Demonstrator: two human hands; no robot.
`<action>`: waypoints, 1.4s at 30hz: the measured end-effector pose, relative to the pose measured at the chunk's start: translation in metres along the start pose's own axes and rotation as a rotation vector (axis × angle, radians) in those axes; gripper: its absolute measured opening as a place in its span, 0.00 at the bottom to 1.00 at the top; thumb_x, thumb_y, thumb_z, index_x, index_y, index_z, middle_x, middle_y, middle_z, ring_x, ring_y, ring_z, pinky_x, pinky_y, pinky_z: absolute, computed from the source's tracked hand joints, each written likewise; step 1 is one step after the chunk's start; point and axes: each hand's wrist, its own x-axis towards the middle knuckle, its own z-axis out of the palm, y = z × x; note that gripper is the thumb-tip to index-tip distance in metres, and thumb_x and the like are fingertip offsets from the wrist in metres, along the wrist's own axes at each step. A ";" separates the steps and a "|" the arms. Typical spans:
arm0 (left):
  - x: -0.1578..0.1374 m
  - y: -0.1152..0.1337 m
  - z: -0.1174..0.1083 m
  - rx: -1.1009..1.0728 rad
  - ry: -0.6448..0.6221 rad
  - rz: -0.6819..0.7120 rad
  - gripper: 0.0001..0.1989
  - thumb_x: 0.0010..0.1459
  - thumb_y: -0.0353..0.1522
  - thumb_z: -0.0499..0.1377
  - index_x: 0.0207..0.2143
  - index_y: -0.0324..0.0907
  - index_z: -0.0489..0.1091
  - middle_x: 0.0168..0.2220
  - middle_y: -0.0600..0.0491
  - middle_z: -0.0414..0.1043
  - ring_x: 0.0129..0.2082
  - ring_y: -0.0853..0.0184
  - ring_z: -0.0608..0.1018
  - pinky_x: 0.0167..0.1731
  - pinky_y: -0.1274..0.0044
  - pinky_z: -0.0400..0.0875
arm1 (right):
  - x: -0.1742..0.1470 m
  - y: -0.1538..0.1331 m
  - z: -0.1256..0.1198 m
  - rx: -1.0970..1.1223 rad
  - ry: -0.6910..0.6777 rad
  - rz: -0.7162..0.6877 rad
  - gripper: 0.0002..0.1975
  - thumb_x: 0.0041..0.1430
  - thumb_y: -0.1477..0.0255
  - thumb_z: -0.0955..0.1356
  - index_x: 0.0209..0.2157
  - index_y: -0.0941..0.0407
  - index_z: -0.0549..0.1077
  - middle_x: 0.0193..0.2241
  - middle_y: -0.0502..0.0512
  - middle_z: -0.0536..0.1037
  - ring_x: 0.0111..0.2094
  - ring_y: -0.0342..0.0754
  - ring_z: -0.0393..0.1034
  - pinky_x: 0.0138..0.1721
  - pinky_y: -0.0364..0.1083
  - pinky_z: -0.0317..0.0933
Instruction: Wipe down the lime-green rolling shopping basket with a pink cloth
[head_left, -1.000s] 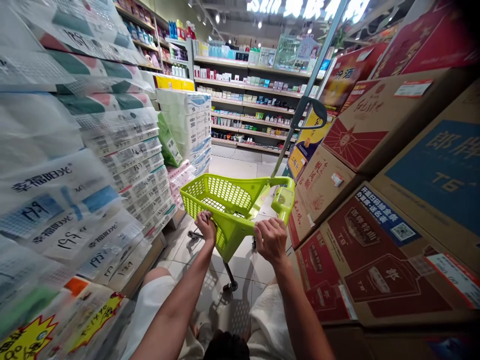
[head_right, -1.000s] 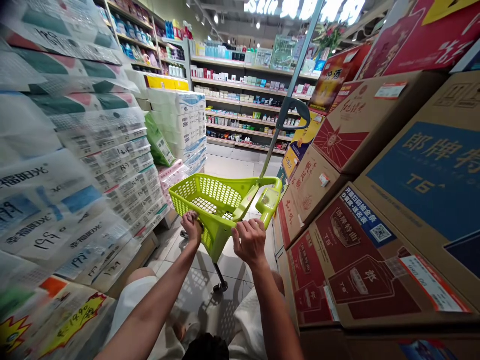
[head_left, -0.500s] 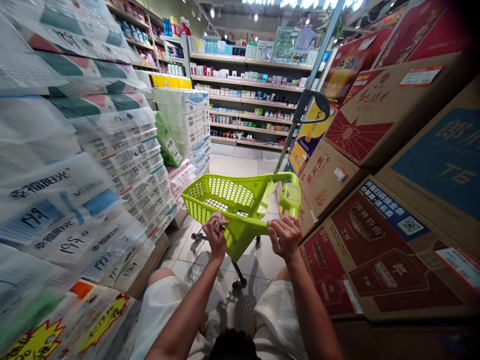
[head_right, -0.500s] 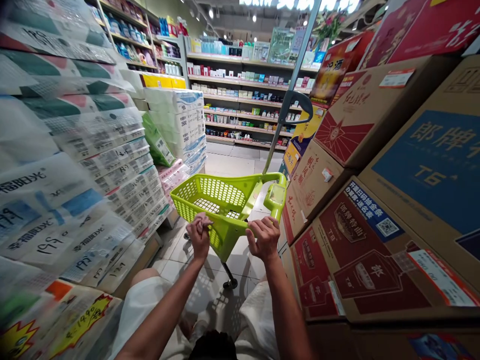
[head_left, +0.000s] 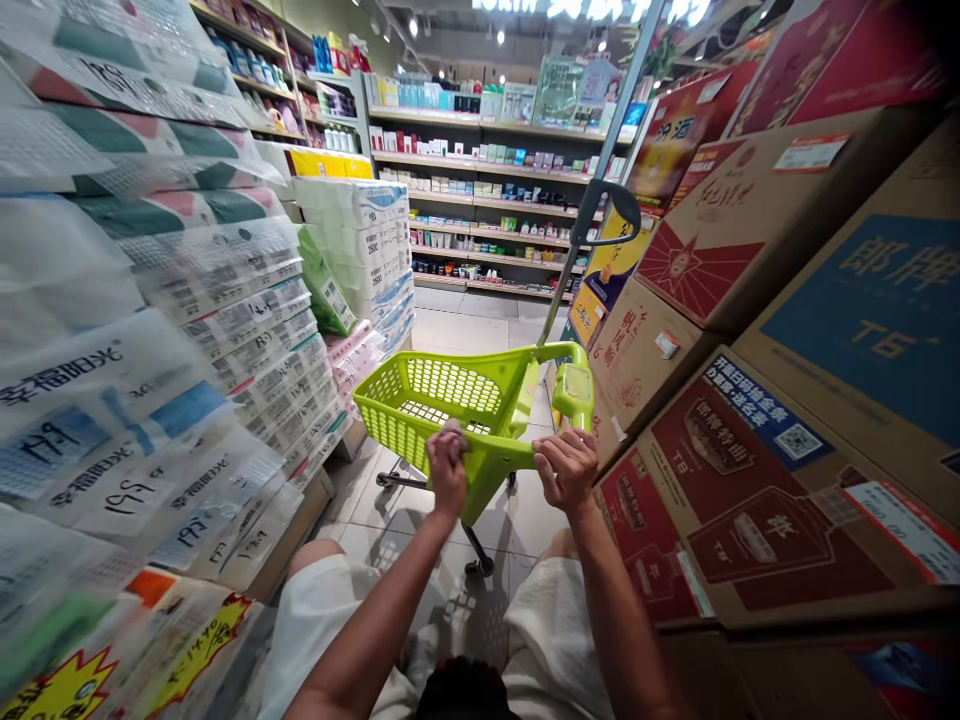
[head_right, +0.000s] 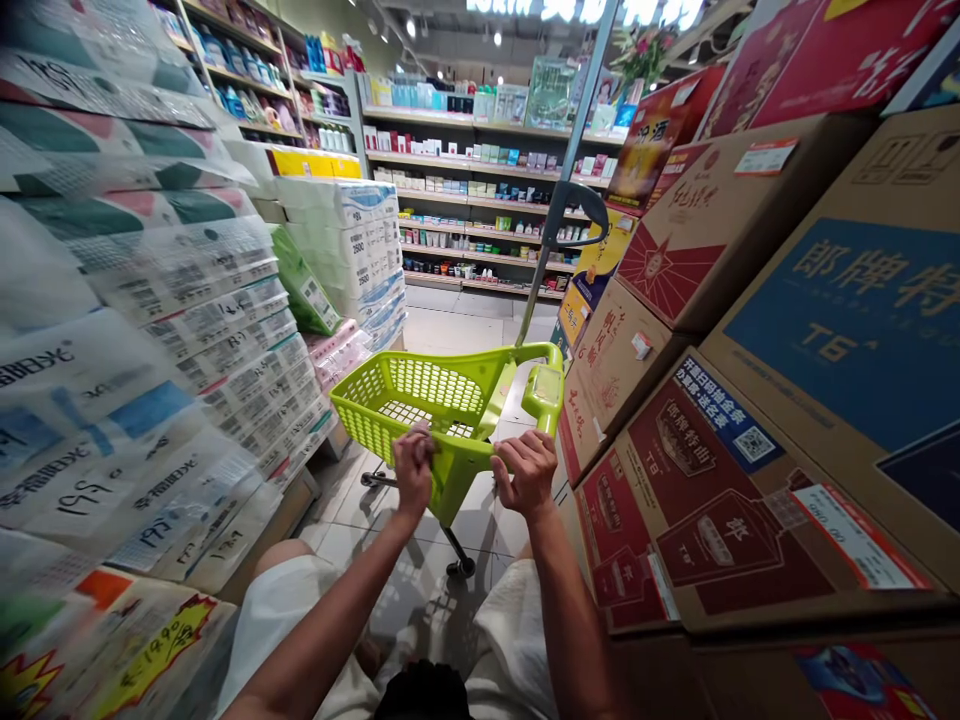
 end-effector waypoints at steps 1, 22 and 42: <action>-0.007 0.007 0.003 -0.029 -0.060 0.063 0.14 0.60 0.23 0.54 0.45 0.45 0.72 0.48 0.46 0.66 0.51 0.59 0.74 0.56 0.64 0.71 | 0.000 0.000 0.000 -0.001 0.002 0.009 0.15 0.69 0.66 0.60 0.33 0.52 0.74 0.30 0.53 0.82 0.31 0.51 0.67 0.46 0.54 0.53; 0.040 -0.024 -0.020 0.189 0.038 -0.097 0.14 0.59 0.27 0.55 0.46 0.43 0.75 0.52 0.40 0.73 0.54 0.50 0.71 0.62 0.55 0.60 | -0.007 0.010 -0.012 -0.257 -0.046 0.250 0.12 0.70 0.68 0.64 0.32 0.52 0.74 0.30 0.53 0.79 0.36 0.52 0.68 0.57 0.57 0.50; -0.034 -0.015 -0.006 0.150 -0.033 0.102 0.17 0.62 0.26 0.54 0.50 0.47 0.74 0.50 0.43 0.71 0.52 0.54 0.72 0.56 0.61 0.67 | -0.013 0.015 -0.009 -0.202 0.045 0.151 0.18 0.69 0.69 0.67 0.22 0.52 0.70 0.25 0.50 0.79 0.33 0.49 0.67 0.48 0.54 0.54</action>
